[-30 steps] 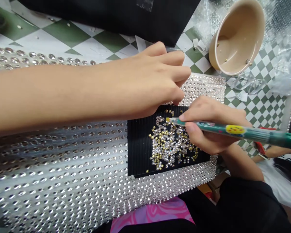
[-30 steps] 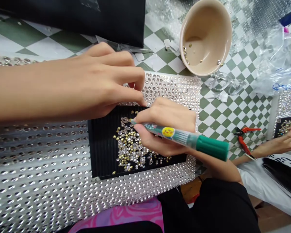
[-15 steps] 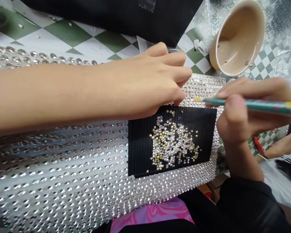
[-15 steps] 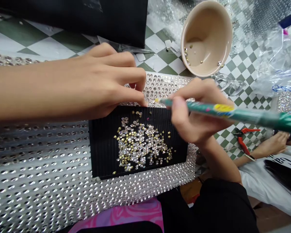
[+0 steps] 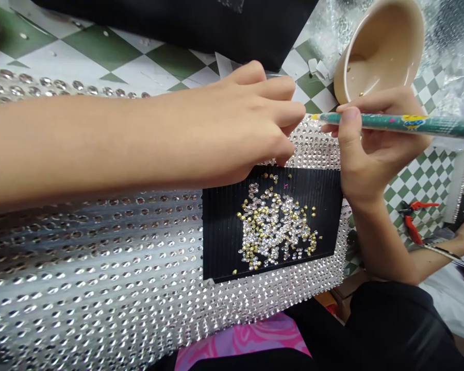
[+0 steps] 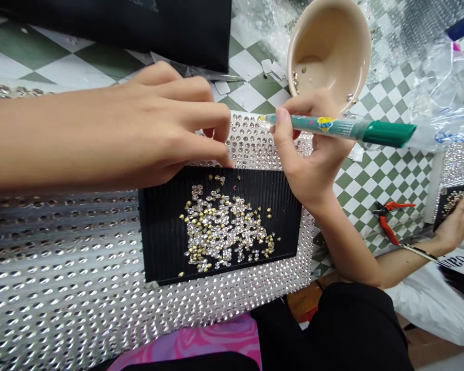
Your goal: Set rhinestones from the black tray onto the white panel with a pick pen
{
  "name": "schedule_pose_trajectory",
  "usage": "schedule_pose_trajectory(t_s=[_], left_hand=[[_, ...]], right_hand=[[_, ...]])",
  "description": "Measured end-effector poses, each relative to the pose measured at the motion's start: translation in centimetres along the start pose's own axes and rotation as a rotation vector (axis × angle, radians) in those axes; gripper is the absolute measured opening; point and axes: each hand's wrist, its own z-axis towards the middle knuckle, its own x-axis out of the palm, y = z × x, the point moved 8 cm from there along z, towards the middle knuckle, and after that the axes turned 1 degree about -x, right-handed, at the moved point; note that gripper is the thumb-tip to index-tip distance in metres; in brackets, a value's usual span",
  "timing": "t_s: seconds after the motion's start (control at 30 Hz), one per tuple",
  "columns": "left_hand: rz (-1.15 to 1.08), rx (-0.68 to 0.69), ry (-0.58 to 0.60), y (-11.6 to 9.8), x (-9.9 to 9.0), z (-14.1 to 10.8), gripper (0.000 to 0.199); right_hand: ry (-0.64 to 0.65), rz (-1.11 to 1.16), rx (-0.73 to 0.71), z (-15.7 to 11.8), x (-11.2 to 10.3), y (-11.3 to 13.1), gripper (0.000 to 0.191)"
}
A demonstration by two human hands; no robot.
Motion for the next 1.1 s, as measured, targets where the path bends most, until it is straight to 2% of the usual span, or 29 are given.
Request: schedule_pose_trajectory(t_s=[0.13,0.3,0.4,0.43,0.5,0.57,0.63,0.77,0.93,1.03,1.1], left_hand=[[0.007,-0.001,0.009,0.0,0.0,-0.1,0.033],[-0.007,-0.012,0.010,0.1,0.1,-0.1,0.035],[-0.036,-0.025,-0.004,0.1,0.0,0.0,0.040],[-0.056,-0.033,-0.005,0.2,0.0,0.0,0.040],[-0.090,-0.049,0.007,0.3,0.0,0.1,0.041],[-0.098,-0.041,0.014,0.2,0.1,0.1,0.042],[-0.076,-0.024,-0.002,0.1,0.0,0.2,0.040],[-0.069,-0.028,0.011,0.2,0.2,0.2,0.037],[-0.042,-0.008,-0.012,0.0,0.0,0.0,0.034],[-0.025,0.009,-0.019,-0.1,-0.2,-0.1,0.031],[-0.038,-0.007,-0.012,0.1,-0.1,-0.1,0.033]], right_hand=[[0.003,0.028,-0.005,0.0,0.0,-0.1,0.020],[-0.068,0.004,-0.004,0.0,-0.7,0.1,0.015],[-0.080,0.129,0.013,-0.1,-1.2,1.2,0.013],[-0.024,0.203,0.003,-0.2,-0.9,1.9,0.011],[0.167,0.331,-0.029,-0.4,0.2,3.7,0.012],[0.348,0.380,-0.026,-1.0,1.3,5.0,0.016],[0.419,0.368,-0.017,-1.3,1.9,5.7,0.020],[0.387,0.360,-0.049,-1.3,2.0,6.0,0.022],[0.427,0.397,-0.078,-1.4,2.1,6.1,0.021],[0.338,0.333,0.009,-1.0,0.9,5.0,0.015],[0.200,0.228,0.095,-0.6,-0.2,3.5,0.009]])
